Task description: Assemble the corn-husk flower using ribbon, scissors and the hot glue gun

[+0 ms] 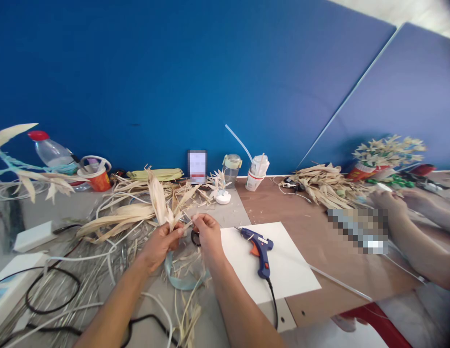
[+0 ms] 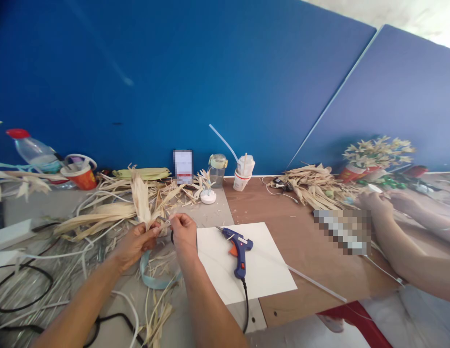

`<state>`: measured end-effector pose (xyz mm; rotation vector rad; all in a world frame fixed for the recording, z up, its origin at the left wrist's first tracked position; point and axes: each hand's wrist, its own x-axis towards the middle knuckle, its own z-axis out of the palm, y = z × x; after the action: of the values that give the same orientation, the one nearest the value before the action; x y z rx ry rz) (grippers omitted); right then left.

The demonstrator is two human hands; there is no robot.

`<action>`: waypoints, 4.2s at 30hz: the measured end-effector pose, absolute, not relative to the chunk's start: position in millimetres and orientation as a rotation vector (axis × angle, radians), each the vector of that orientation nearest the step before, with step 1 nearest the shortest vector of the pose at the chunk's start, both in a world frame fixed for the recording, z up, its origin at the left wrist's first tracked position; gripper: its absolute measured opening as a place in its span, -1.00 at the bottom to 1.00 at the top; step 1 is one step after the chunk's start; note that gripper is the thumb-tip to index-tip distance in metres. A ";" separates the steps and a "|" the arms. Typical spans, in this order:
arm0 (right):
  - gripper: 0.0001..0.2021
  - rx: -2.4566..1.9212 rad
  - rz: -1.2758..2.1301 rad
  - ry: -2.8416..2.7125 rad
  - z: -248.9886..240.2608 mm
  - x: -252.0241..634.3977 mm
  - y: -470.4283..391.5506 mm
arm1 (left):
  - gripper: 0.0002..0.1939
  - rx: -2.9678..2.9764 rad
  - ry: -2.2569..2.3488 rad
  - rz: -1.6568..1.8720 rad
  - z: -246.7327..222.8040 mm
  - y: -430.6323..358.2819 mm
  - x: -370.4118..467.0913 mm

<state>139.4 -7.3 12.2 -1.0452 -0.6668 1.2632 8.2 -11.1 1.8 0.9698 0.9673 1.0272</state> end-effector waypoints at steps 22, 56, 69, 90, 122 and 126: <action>-0.84 -1.056 1.255 -0.817 6.7 135.6 -8.0 | -0.73 1.029 1.014 1.054 6.3 -12.3 9.3; -0.66 -2.043 0.101 -2.399 29.3 159.4 -7.6 | -0.64 0.862 0.864 1.217 3.5 -4.7 -1.1; -0.73 -2.019 0.128 -2.508 23.3 159.0 0.5 | -0.62 0.924 0.922 1.220 -4.9 -1.1 -2.5; -0.60 -1.318 1.421 -1.748 56.3 222.6 -29.7 | -0.72 0.843 1.018 1.275 6.4 -2.2 -10.3; -0.72 -1.306 1.598 -1.707 48.4 232.1 -31.2 | -0.73 0.973 1.063 1.102 12.7 -4.9 -10.8; -0.73 -1.327 1.597 -1.732 49.0 232.9 -31.8 | -0.78 0.969 1.050 1.073 10.3 -4.2 -12.3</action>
<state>232.9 -31.8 49.0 -1.3269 -1.7321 1.5971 -12.3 -4.2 10.3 0.9694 1.0502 1.0728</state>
